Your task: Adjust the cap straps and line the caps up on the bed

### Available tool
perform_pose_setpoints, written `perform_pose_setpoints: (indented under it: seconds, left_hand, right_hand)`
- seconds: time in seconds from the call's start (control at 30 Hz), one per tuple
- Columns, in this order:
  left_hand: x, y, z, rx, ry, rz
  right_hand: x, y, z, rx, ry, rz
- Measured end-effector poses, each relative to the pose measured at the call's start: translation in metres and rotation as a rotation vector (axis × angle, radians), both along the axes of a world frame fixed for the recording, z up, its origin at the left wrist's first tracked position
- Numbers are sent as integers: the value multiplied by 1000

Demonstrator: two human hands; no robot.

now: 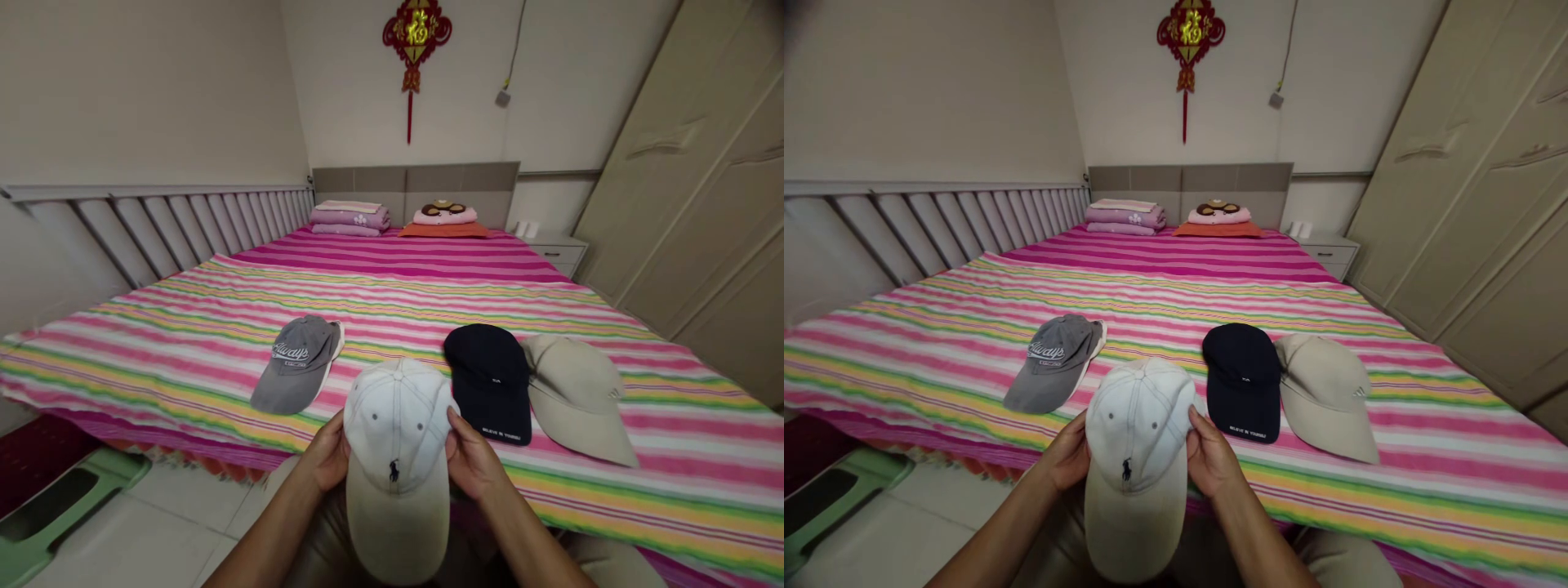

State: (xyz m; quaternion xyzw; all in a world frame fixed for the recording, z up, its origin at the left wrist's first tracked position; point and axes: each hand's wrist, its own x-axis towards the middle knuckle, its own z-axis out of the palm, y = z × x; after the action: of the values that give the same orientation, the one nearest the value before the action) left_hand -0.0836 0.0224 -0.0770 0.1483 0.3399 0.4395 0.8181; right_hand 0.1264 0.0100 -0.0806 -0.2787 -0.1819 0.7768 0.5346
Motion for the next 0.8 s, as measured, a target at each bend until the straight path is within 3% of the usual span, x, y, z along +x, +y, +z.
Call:
perform_pose_setpoints:
  seconds: [0.2,0.4,0.53,0.67,0.73,0.8]
  left_hand:
    - [0,1,1,-2,14,-14]
    - [-8,16,4,45,33,-10]
    - [0,52,28,95,53,-39]
    - [14,105,49,186,100,63]
    - [19,127,45,178,153,92]
    - [23,142,28,134,228,107]
  right_hand:
    - [-3,-13,-7,0,17,73]
    - [3,-40,-20,80,-261,261]
    - [3,-14,-6,134,-388,82]
    - [2,36,7,148,-411,-147]
    - [0,54,4,113,-424,-269]
    - [-3,63,-7,51,-443,-364]
